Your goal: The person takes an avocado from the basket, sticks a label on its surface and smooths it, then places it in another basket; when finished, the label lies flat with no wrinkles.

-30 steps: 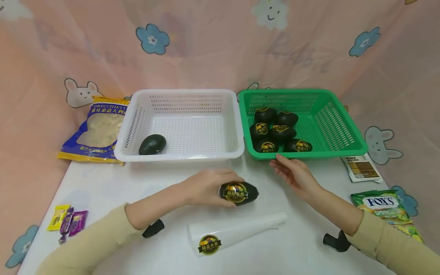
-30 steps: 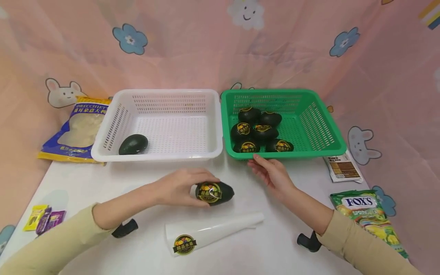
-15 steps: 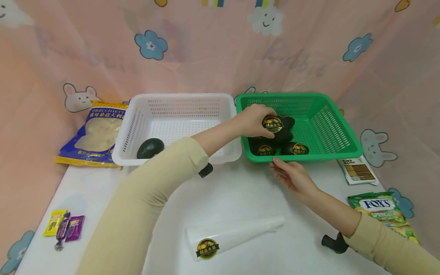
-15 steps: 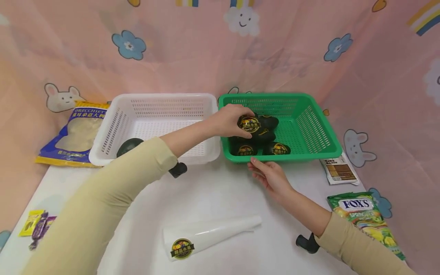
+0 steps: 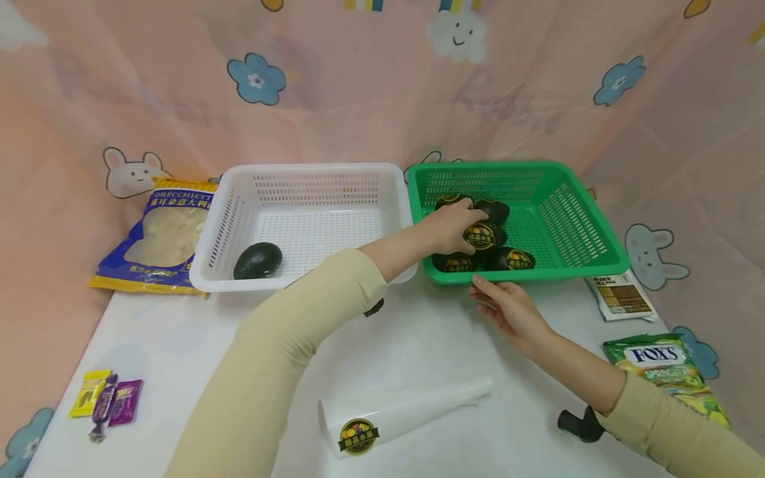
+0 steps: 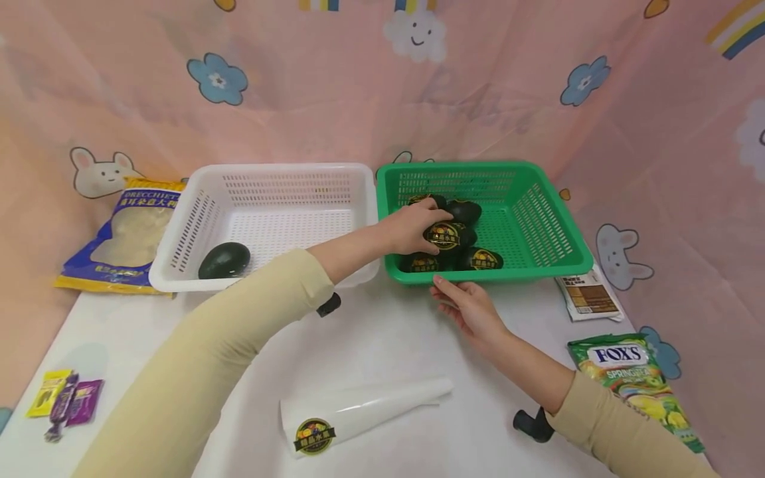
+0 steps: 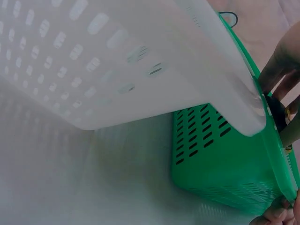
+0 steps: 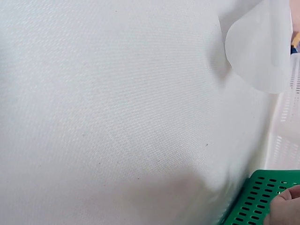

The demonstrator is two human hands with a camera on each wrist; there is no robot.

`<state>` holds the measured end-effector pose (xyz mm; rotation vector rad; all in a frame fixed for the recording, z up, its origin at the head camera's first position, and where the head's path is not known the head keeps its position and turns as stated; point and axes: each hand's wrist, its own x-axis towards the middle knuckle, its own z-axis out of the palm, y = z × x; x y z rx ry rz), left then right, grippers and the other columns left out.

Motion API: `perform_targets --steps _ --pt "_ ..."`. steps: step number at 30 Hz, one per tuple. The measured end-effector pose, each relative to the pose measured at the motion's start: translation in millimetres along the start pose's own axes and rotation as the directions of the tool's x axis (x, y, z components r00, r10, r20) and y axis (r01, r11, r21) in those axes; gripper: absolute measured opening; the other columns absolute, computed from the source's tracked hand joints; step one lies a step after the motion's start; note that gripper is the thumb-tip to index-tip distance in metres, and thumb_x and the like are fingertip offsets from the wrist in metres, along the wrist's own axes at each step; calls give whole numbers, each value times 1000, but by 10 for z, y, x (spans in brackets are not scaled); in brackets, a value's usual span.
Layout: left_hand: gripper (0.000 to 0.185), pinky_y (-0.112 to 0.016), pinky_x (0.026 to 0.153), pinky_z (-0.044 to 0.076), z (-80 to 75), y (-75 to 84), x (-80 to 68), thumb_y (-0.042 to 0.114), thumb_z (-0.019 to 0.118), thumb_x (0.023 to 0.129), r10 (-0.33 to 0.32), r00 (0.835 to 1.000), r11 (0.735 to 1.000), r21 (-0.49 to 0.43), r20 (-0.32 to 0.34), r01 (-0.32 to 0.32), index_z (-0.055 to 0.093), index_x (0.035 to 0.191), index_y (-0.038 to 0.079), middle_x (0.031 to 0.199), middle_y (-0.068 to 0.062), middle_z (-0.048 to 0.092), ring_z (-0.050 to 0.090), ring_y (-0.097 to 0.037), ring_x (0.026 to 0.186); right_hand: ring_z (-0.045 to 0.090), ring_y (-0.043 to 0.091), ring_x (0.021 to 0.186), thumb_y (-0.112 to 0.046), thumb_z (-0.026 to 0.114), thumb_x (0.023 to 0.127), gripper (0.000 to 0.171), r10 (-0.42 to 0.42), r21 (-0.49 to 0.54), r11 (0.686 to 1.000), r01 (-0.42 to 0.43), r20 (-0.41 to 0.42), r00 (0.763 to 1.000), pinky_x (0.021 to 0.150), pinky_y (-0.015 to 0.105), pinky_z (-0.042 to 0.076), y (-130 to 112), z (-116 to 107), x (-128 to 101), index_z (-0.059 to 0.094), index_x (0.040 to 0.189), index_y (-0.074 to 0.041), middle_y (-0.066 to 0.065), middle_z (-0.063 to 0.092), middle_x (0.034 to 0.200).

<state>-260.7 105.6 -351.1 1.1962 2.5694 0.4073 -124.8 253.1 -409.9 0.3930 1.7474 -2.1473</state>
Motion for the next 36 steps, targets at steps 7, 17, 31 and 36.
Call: perform_targets --steps 7,17,31,36 --pt "62 -29 107 38 13 -7 29 25 67 94 63 995 998 -29 78 -61 39 149 17 151 -6 38 38 -21 136 60 10 93 -31 64 96 31 11 -24 1000 -12 -22 1000 87 24 50 -10 7 -10 58 108 -3 -5 66 89" --pt "64 -29 111 33 -21 -30 -38 26 60 98 105 987 994 -33 120 -102 29 154 18 156 -5 30 30 -19 142 57 13 98 -33 65 95 42 25 -38 999 -27 -39 999 89 24 49 -8 14 -8 50 115 0 -5 64 90" --pt "45 -25 108 35 -3 -26 -84 21 58 100 205 975 978 -63 85 -200 49 143 14 146 -4 47 41 -17 135 56 12 97 -34 64 95 38 31 -30 999 -32 -49 998 91 25 48 19 20 -5 47 112 -4 -4 62 92" --pt "37 -22 99 42 -27 -45 -129 19 59 99 243 970 962 -132 4 -241 58 135 11 137 -4 56 53 -16 122 57 9 93 -33 63 96 38 31 -28 999 -32 -53 998 89 24 49 20 16 -4 45 113 -4 -6 63 89"
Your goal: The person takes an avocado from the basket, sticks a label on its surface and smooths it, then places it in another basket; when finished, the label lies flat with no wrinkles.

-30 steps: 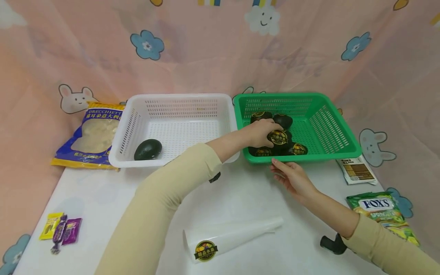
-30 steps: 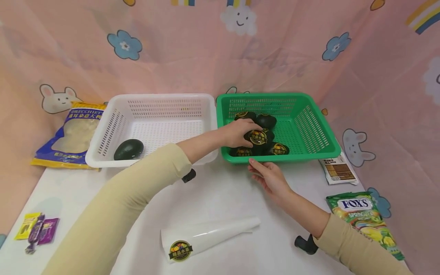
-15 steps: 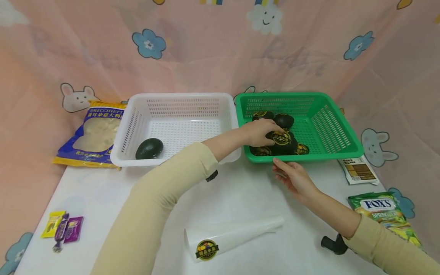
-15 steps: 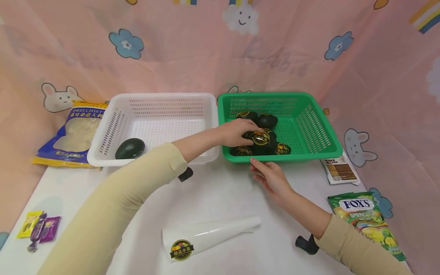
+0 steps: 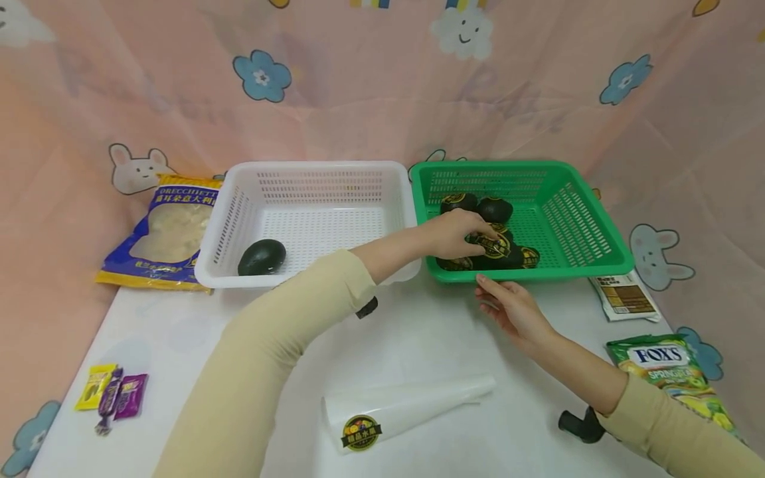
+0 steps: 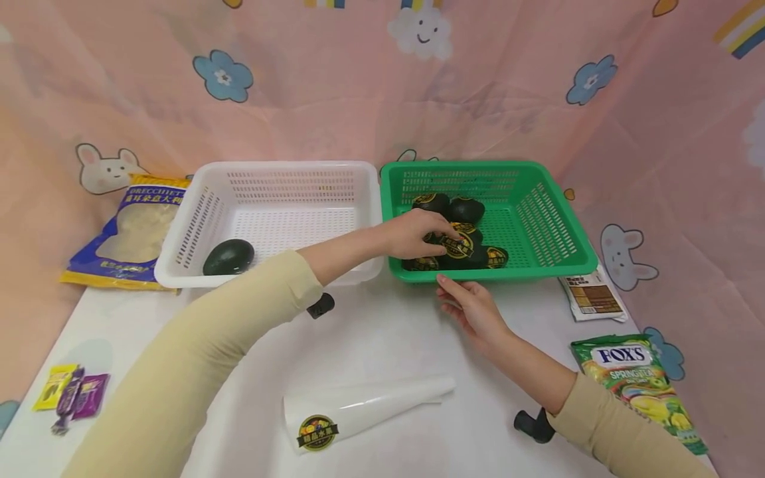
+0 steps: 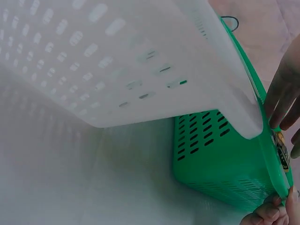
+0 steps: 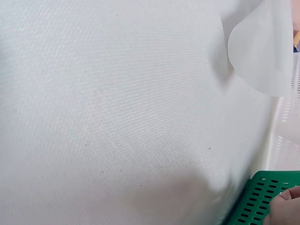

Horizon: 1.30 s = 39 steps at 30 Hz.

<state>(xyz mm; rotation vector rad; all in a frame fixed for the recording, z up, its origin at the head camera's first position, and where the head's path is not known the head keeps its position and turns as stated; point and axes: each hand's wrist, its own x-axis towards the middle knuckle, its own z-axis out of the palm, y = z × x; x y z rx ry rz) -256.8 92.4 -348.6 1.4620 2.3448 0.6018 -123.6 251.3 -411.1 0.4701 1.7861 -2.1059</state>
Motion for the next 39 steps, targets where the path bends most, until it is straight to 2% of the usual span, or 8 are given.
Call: perform_targets --steps 7,13,21,27,31,33,37,39 --pt "23 -17 87 46 -144 -24 -231 16 59 99 -42 985 981 -196 -165 9 69 118 8 118 -2 68 63 -12 102 57 12 95 -35 64 95 41 -2 -17 1000 2 -2 1000 88 24 49 -20 23 2 46 114 -2 -4 63 91" --pt "19 -20 83 49 -284 16 -698 21 61 98 -155 960 921 -385 -233 55 73 111 15 103 7 71 63 -6 95 58 11 93 -32 65 95 38 -4 -7 1000 4 -2 1000 87 23 50 -29 60 9 49 111 -2 -4 63 89" --pt "24 -36 85 55 -244 51 -1472 26 62 97 -365 918 757 -625 -157 194 72 113 11 105 -7 72 66 -26 95 57 10 93 -33 65 95 45 -1 -10 1000 1 -1 1000 86 22 50 -37 93 -24 43 118 -1 -6 62 89" --pt "27 -33 86 55 115 27 -1995 25 61 98 -447 892 646 -713 -64 273 69 117 7 107 -5 71 66 -17 97 57 10 89 -33 62 97 30 -3 38 999 3 14 1000 81 22 50 -15 118 -41 52 108 -6 -5 63 88" --pt "33 -34 89 54 440 -54 -2236 27 58 100 -496 867 549 -787 -36 282 65 121 2 114 -11 68 64 -26 105 58 10 87 -32 60 98 19 7 74 997 -9 29 1000 76 21 50 23 160 -47 64 97 -13 -4 64 89" --pt "39 -34 91 53 572 -96 -2310 28 55 101 -545 838 467 -842 -32 271 62 124 -2 118 -18 65 62 -29 109 58 10 87 -30 59 99 17 17 61 998 -19 45 999 75 20 51 56 202 -56 65 95 -15 -3 63 91" --pt "52 -32 94 51 720 -193 -2421 36 50 103 -675 737 259 -947 -36 190 53 130 -9 127 -26 57 59 -29 115 58 11 89 -24 58 100 13 29 4 1000 -30 122 992 77 19 51 138 325 -84 65 96 -15 -1 63 95" --pt "57 -30 93 51 750 -249 -2471 41 50 102 -747 664 158 -981 -42 116 51 129 -9 127 -26 57 60 -28 114 59 12 90 -23 58 100 13 37 -37 999 -31 167 985 80 20 52 164 398 -85 65 99 -12 1 62 97"
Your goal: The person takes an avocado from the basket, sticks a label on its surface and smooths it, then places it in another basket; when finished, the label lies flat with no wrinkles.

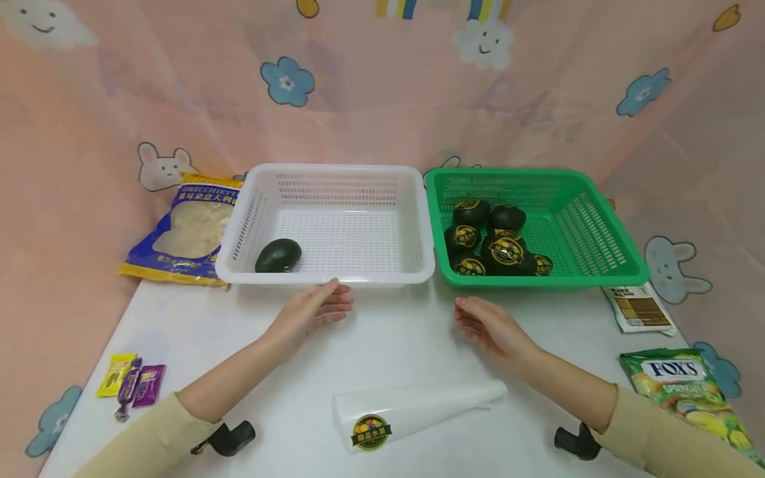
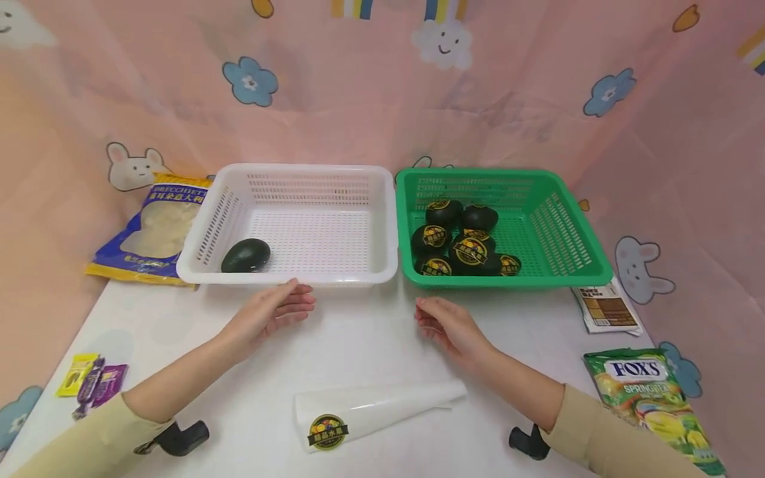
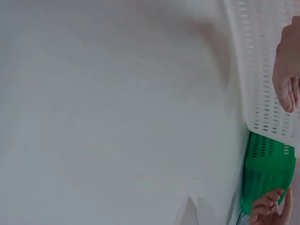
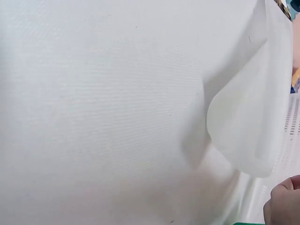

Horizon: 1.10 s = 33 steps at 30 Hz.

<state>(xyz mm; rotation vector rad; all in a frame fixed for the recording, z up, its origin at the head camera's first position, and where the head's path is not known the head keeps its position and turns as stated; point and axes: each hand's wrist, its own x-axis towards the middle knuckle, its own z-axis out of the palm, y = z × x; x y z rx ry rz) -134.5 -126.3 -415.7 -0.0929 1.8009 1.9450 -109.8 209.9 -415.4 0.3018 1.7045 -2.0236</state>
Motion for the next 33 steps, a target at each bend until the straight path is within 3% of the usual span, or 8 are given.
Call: perform_targets --steps 5,10,16,19,24,27,29,33 --pt "47 -30 90 53 -115 -15 29 33 59 99 11 977 970 -235 -213 -62 54 116 -10 106 -16 69 68 -20 98 59 24 102 -24 61 98 29 -20 -155 987 41 138 990 91 29 51 -85 200 90 61 113 1 9 63 107" --pt "36 -30 87 54 -146 20 36 23 61 98 33 969 952 -286 -244 -104 58 110 -11 87 -6 73 71 -15 87 59 31 107 -20 63 96 33 -113 -344 908 239 350 930 93 37 51 -458 525 246 60 121 2 13 64 116" --pt "36 -30 85 55 -182 47 21 18 59 99 18 977 937 -338 -214 -92 55 117 -13 85 -6 74 72 -15 86 60 18 110 -21 62 96 27 -127 -531 686 498 586 800 95 35 49 -1123 1110 575 65 121 -10 2 64 121" --pt "36 -30 85 55 -182 51 12 16 57 100 11 977 930 -358 -211 -88 53 121 -13 85 -6 74 72 -15 86 59 12 112 -24 63 96 29 -77 -590 574 567 651 755 94 32 49 -1364 1418 811 65 123 -14 -4 64 121" --pt "20 -31 84 55 -167 38 -5 12 56 100 8 978 920 -382 -209 -90 63 108 -5 85 -7 74 72 -16 85 58 12 113 -23 64 95 33 -6 -631 399 665 723 690 94 25 48 -1543 1838 1312 64 126 -11 -2 64 121" --pt "16 -32 83 55 -151 26 -6 12 57 100 8 977 916 -390 -212 -92 65 101 -1 84 -7 74 72 -16 84 56 14 116 -20 63 96 34 11 -647 289 706 739 673 95 23 45 -1534 2010 1607 63 127 -9 1 62 124" --pt "18 -32 83 56 -144 18 -5 12 56 100 12 978 916 -391 -210 -95 63 105 -5 84 -7 74 72 -16 83 54 13 117 -22 63 95 35 35 -679 212 703 724 689 96 22 44 -1493 2091 1773 62 129 -11 2 61 126" --pt "25 -31 83 56 -134 11 0 11 56 100 15 978 919 -384 -207 -95 58 112 -10 84 -7 73 72 -16 83 48 16 125 -25 64 94 43 121 -727 135 673 686 717 102 27 41 -1386 2218 1987 57 135 -13 6 55 136"
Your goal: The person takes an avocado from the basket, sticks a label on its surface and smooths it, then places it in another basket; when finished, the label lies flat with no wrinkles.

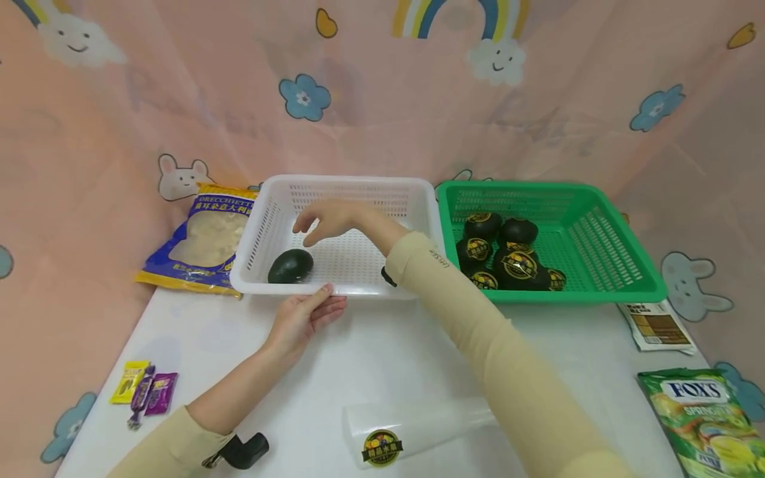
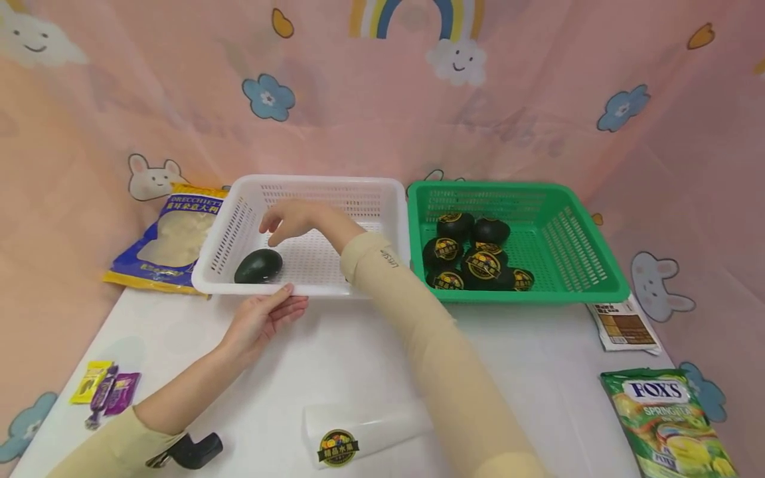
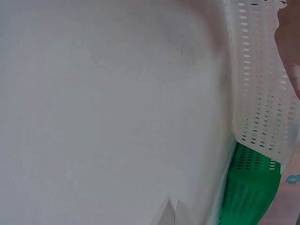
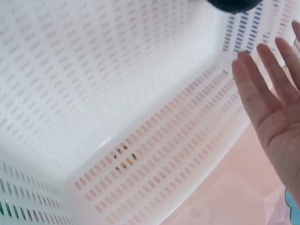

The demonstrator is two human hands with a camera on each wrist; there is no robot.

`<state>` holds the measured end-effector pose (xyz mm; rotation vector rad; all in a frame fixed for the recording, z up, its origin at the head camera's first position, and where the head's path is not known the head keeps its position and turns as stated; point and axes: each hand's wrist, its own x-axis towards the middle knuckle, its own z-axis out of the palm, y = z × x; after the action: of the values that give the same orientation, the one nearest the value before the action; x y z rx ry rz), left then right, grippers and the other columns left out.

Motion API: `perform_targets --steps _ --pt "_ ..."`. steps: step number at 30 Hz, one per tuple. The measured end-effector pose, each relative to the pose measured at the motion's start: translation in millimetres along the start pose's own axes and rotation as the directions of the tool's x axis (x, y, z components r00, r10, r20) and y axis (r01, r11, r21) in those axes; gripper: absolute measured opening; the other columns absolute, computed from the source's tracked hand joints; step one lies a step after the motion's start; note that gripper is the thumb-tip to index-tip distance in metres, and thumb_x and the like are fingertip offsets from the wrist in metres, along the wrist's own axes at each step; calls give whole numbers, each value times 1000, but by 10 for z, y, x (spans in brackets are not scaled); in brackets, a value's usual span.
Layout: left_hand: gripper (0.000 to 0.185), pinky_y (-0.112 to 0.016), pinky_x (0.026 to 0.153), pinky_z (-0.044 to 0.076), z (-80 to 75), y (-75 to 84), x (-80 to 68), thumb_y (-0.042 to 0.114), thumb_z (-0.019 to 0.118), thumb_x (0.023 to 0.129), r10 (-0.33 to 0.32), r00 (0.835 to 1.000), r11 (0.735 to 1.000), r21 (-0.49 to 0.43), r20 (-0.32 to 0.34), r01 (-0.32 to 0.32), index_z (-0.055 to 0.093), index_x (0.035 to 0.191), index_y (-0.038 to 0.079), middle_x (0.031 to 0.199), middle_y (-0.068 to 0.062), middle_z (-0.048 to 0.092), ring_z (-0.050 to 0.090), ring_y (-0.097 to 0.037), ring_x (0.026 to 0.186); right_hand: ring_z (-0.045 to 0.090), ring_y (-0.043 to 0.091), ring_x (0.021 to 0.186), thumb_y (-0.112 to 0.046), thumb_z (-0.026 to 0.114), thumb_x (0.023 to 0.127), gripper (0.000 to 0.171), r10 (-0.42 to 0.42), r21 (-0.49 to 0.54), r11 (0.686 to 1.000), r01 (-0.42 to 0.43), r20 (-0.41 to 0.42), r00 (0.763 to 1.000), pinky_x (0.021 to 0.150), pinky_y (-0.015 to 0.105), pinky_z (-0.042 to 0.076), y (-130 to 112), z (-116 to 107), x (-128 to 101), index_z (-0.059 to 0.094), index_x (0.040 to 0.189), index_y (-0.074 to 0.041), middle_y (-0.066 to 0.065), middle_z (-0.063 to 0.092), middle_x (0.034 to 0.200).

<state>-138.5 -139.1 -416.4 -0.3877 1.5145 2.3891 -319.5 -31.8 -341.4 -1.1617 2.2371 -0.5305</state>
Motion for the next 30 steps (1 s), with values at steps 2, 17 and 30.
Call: perform_targets --steps 2,17,30 --pt "27 -31 83 55 -2 -4 -2 12 56 100 -7 1000 1000 5 5 7 57 114 -11 85 -7 73 72 -16 83 44 19 131 -26 65 94 48 31 -27 999 -30 55 998 106 29 37 5 44 74 54 139 -14 7 51 141" --pt "38 -29 83 55 8 9 1 11 54 101 1 1000 1000 3 16 -1 50 123 -20 84 -8 73 71 -14 82 46 15 121 -26 74 88 58 49 -152 988 -21 184 982 100 25 37 -152 307 261 45 137 -18 1 48 135" --pt "42 -30 85 55 -28 10 10 12 55 100 4 1000 1000 27 22 -5 48 123 -23 85 -7 73 71 -13 83 55 17 107 -27 77 83 53 26 -31 999 -23 135 991 90 28 46 -51 218 132 47 126 -18 5 58 119"
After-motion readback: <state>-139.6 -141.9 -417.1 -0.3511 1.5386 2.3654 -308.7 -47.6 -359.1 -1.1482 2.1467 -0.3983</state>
